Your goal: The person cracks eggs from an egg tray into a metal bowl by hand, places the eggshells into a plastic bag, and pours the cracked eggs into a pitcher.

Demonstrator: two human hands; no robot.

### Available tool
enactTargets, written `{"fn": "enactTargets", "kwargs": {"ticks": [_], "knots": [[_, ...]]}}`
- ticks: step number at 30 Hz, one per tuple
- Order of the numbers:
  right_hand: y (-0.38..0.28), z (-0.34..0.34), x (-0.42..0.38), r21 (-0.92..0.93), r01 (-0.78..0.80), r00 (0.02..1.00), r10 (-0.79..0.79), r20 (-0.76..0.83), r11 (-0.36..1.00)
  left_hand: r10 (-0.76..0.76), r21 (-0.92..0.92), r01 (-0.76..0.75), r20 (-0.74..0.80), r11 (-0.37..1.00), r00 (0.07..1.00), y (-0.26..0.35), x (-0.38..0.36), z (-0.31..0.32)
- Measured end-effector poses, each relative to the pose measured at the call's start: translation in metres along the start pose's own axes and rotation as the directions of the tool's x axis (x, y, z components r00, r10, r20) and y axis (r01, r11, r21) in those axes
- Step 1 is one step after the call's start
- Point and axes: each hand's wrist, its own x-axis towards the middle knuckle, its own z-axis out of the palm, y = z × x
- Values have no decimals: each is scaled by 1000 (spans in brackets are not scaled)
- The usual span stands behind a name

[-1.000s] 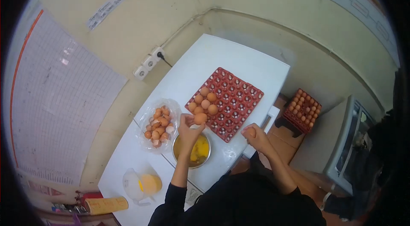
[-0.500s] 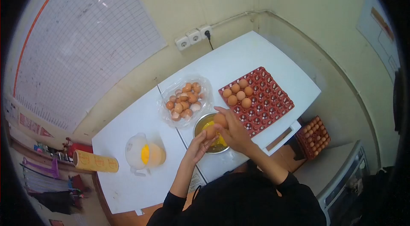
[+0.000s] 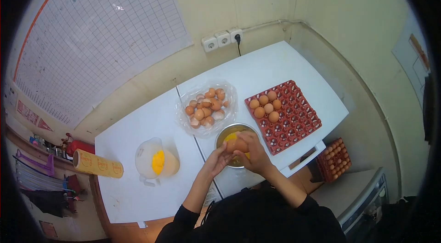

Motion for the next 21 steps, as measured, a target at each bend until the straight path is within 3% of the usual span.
{"fn": "enactTargets", "kwargs": {"ticks": [2,4,5,7,8,10,11,13,17,19,21], "knots": [[7,6,-9,-51,84,995,-82,48,995,-11,-16,12,53,1000,999,-4,4,-4],[6,10,-11,-94,-94,987,105,119,991,16,5,-17,29,1000,999,-6,6,0],[7,8,-10,-94,-89,987,101,126,992,22,-1,-22,28,1000,999,-6,6,2],[-1,-1,0,50,-179,982,182,-54,983,-28,-28,27,-28,999,999,-1,0,12],[2,-3,2,47,-172,983,175,-57,984,-23,-25,22,-24,999,999,2,-1,17],[12,-7,2,274,-383,915,404,-21,882,30,100,-36,69,994,997,5,-2,22],[19,-8,-1,301,-498,860,508,51,813,32,103,-40,74,994,997,6,-1,23],[35,-4,-7,247,-495,869,484,108,833,154,242,-178,115,954,981,5,-1,24],[45,-5,-10,148,-417,895,378,236,897,164,432,-207,134,878,977,13,-2,22],[37,-15,0,120,-422,879,373,298,898,26,513,-89,128,854,991,20,2,16],[36,-17,2,95,-427,857,369,359,899,78,597,-148,142,788,987,21,2,18]]}}
